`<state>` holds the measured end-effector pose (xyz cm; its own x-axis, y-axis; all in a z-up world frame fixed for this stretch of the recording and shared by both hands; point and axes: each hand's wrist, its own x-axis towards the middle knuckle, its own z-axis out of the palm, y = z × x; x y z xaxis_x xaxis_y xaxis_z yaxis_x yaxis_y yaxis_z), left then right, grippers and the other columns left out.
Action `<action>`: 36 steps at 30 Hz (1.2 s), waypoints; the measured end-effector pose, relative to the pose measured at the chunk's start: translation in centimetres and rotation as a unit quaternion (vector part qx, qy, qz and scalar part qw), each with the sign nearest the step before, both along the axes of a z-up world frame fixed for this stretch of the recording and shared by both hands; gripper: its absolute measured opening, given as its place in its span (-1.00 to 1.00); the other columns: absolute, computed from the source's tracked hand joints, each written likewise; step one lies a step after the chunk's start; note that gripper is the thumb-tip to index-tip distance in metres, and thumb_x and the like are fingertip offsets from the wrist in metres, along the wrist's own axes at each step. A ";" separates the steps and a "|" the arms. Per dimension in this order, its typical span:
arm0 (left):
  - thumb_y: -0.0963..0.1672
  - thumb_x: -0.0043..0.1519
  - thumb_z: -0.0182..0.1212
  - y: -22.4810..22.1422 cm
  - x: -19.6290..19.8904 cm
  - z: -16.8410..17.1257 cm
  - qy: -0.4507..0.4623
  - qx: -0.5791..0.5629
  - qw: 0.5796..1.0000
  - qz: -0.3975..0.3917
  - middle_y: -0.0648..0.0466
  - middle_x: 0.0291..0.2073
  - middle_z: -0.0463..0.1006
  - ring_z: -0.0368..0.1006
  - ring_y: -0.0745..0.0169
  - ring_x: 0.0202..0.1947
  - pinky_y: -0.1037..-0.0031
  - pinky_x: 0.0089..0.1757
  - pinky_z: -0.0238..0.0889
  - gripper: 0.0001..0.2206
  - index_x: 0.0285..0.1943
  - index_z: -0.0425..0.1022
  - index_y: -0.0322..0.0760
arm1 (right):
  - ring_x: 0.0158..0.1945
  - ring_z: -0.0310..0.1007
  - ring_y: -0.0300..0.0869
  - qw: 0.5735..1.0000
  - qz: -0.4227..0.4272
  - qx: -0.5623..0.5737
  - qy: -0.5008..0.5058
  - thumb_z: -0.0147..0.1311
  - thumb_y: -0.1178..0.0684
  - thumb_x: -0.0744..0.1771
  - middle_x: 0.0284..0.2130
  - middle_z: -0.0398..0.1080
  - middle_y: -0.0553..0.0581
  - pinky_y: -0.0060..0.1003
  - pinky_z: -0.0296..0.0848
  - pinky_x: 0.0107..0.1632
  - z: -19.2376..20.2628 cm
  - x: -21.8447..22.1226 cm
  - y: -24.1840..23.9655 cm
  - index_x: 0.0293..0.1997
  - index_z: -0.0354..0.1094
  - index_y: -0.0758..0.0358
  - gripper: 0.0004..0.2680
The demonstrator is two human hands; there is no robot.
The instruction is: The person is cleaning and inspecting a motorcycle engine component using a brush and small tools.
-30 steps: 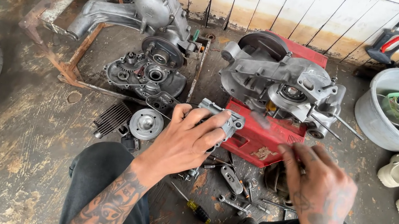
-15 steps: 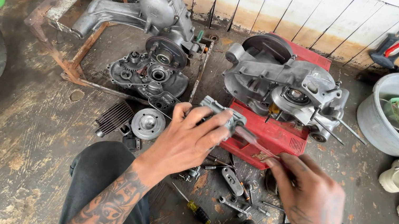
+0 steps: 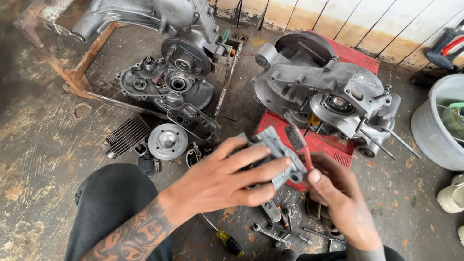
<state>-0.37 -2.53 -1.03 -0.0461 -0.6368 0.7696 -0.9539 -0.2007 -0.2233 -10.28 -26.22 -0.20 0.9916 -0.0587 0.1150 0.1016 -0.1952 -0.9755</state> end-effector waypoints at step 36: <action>-0.21 0.01 0.46 -3.3 2.3 -4.7 0.825 -0.394 0.326 -0.241 -0.27 0.08 0.33 0.42 -0.20 0.01 0.06 -0.06 0.54 -0.29 0.35 0.16 -0.42 | -0.55 0.16 -0.25 0.989 -0.117 -0.023 0.085 0.28 -0.02 0.28 -0.57 0.30 0.16 -0.34 0.20 -0.46 3.0 0.5 4.2 -0.04 0.46 0.49 -0.68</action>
<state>1.95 -5.83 -5.71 0.8958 -0.4363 -0.0843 0.3916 0.6853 0.6140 -9.79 -22.02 2.84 0.9567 -0.2879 -0.0436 -0.1158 -0.2387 -0.9642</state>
